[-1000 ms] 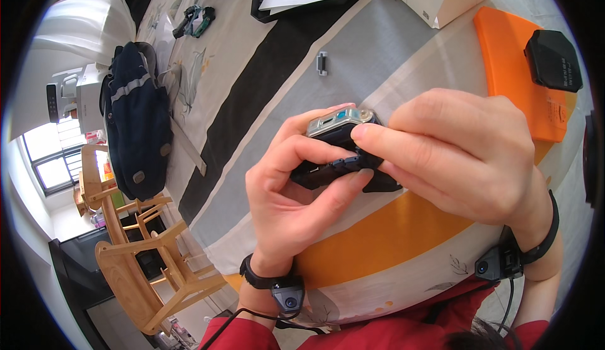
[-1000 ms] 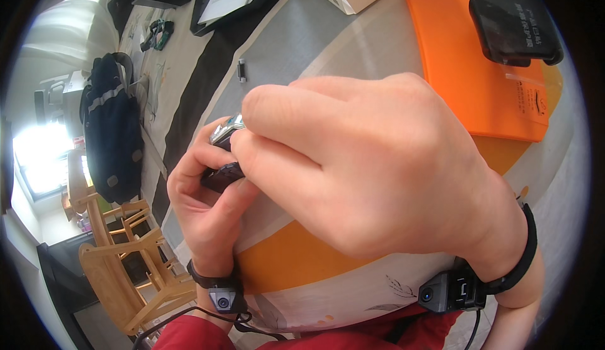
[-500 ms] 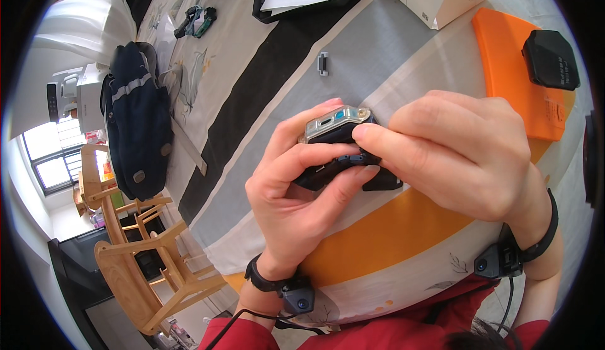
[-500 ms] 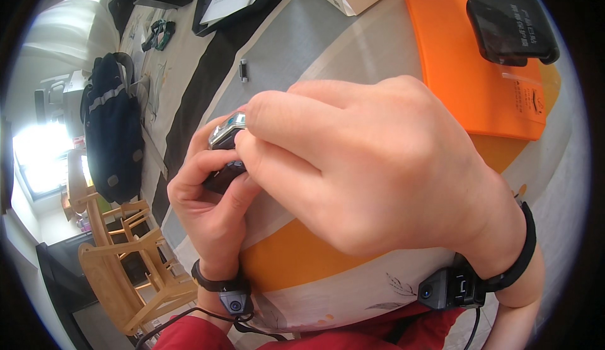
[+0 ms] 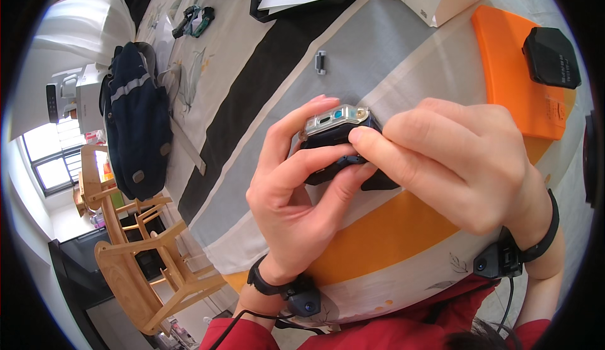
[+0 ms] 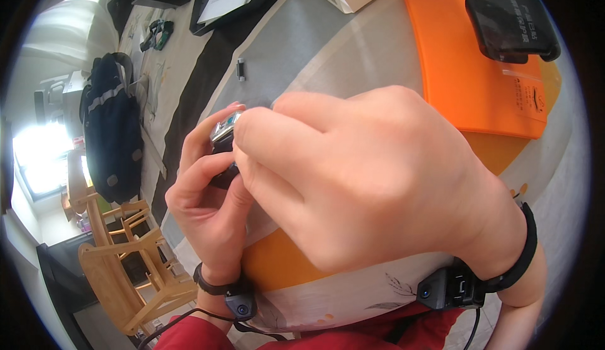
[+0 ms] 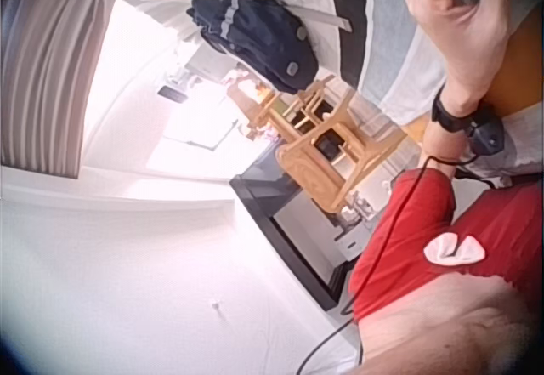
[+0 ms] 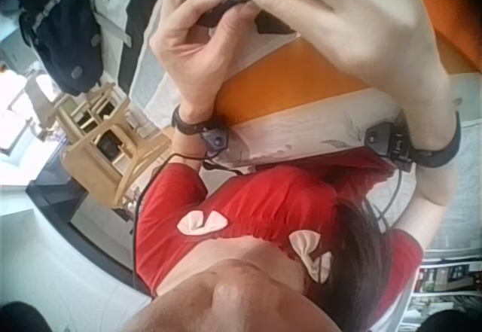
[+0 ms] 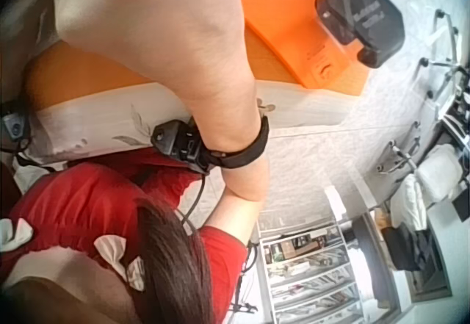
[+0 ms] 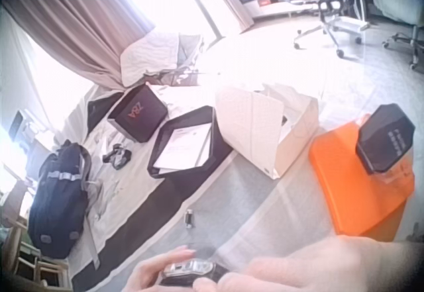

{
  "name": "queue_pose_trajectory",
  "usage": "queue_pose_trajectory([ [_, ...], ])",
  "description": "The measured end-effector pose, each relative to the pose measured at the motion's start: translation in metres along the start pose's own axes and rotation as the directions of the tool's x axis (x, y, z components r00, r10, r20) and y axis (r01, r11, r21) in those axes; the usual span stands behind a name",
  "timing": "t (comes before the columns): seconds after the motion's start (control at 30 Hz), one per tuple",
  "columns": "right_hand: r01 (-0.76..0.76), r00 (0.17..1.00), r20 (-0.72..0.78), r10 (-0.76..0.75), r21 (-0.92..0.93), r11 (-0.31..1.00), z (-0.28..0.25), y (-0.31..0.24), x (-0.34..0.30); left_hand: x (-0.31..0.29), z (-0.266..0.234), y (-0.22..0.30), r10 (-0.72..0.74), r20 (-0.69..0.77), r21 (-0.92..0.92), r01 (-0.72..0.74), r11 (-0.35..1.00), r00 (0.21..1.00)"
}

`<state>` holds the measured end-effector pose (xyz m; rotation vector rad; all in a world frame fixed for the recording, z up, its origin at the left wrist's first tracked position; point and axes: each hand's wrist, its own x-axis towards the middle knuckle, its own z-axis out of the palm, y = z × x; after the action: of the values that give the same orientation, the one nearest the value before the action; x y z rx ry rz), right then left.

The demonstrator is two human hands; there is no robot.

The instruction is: Unpack and organize toy electronic watches and their accessories into a box and place the box on a shelf.

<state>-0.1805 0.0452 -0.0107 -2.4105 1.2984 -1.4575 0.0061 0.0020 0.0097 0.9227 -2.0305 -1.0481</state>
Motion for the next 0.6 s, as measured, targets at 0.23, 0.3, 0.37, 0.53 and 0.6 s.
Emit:
queue_pose_trajectory([
  [0.23,-0.001,0.997,0.077,0.002,-0.007,1.0,0.0,-0.001,-0.002,-0.001,-0.002,-0.001,0.047,0.001,0.03,-0.047,0.998,0.999],
  [0.3,-0.005,0.996,0.085,0.006,-0.01,1.0,0.0,-0.003,0.0,0.0,-0.003,-0.002,0.062,0.008,0.038,-0.062,0.997,0.998],
  [0.37,-0.051,0.996,0.072,0.049,0.031,0.998,0.0,-0.002,0.0,0.001,-0.004,-0.004,0.074,0.015,0.041,-0.075,0.996,0.997],
  [0.53,-0.179,0.984,0.029,0.178,0.263,0.948,0.004,0.0,0.004,0.0,-0.002,-0.005,0.056,-0.005,0.012,-0.056,0.998,0.998],
  [0.6,-0.329,0.943,0.095,0.319,0.417,0.847,-0.005,-0.007,0.012,0.0,-0.003,-0.005,0.057,-0.015,0.021,-0.056,0.998,0.998],
])
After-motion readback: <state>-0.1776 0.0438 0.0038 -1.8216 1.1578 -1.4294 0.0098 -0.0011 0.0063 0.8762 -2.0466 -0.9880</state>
